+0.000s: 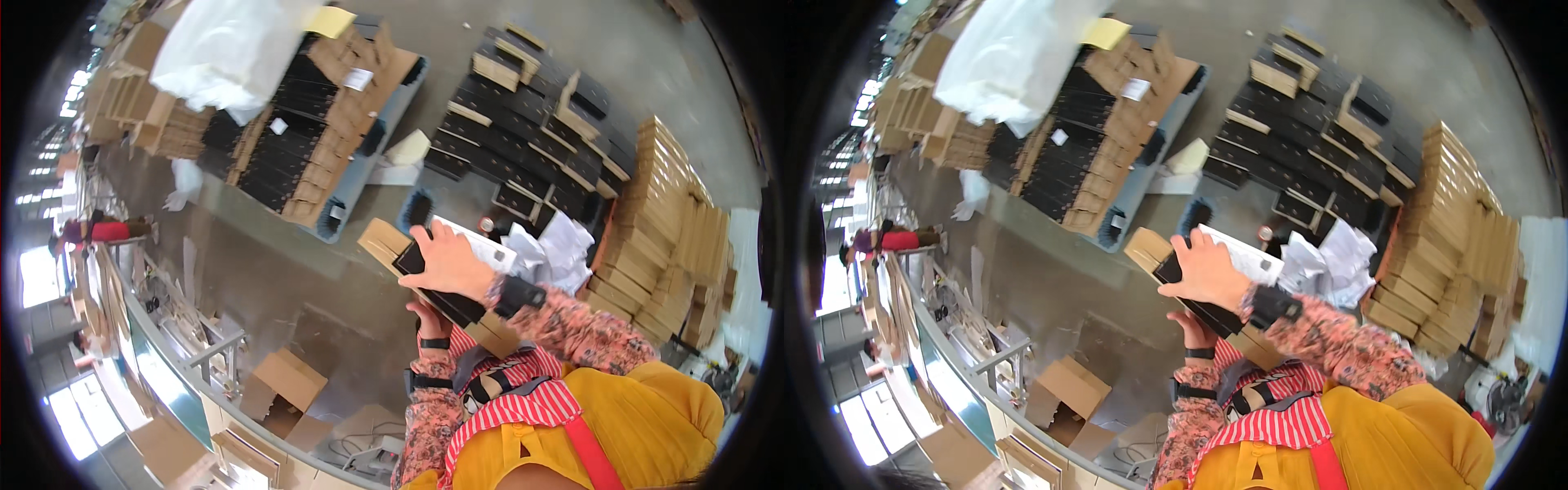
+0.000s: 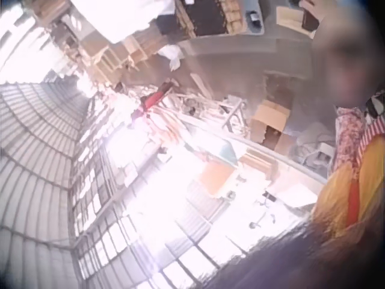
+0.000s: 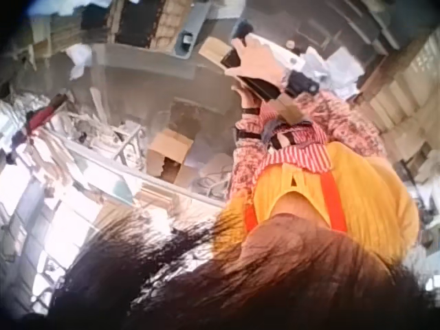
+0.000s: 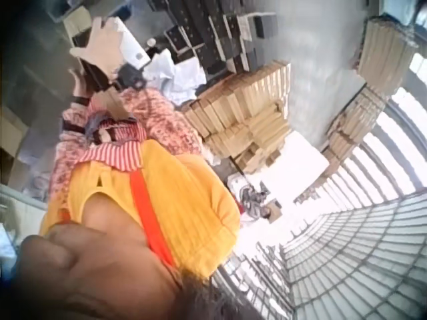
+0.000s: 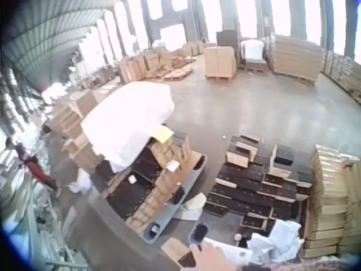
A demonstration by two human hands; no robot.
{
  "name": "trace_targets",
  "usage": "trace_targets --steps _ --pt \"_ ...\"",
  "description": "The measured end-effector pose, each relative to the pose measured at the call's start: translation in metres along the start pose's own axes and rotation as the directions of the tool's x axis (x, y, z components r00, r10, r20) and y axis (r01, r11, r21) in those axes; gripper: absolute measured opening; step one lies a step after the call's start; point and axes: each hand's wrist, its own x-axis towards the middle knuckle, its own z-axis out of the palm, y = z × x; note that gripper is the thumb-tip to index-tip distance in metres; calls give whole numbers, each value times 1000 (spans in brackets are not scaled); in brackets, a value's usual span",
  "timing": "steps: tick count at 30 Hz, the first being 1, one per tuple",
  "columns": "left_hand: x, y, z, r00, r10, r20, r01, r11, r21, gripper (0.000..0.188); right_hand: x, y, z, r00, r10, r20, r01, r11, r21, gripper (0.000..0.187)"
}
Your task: Picking up furniture boards and protective padding from a stack and placing them into cardboard boxes on an assembly line.
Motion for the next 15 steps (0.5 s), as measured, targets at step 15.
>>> trace_targets --steps 15 --pt "-33 295 -164 993 32 -117 -52 984 -171 77 117 -220 207 931 -306 198 184 865 468 55"
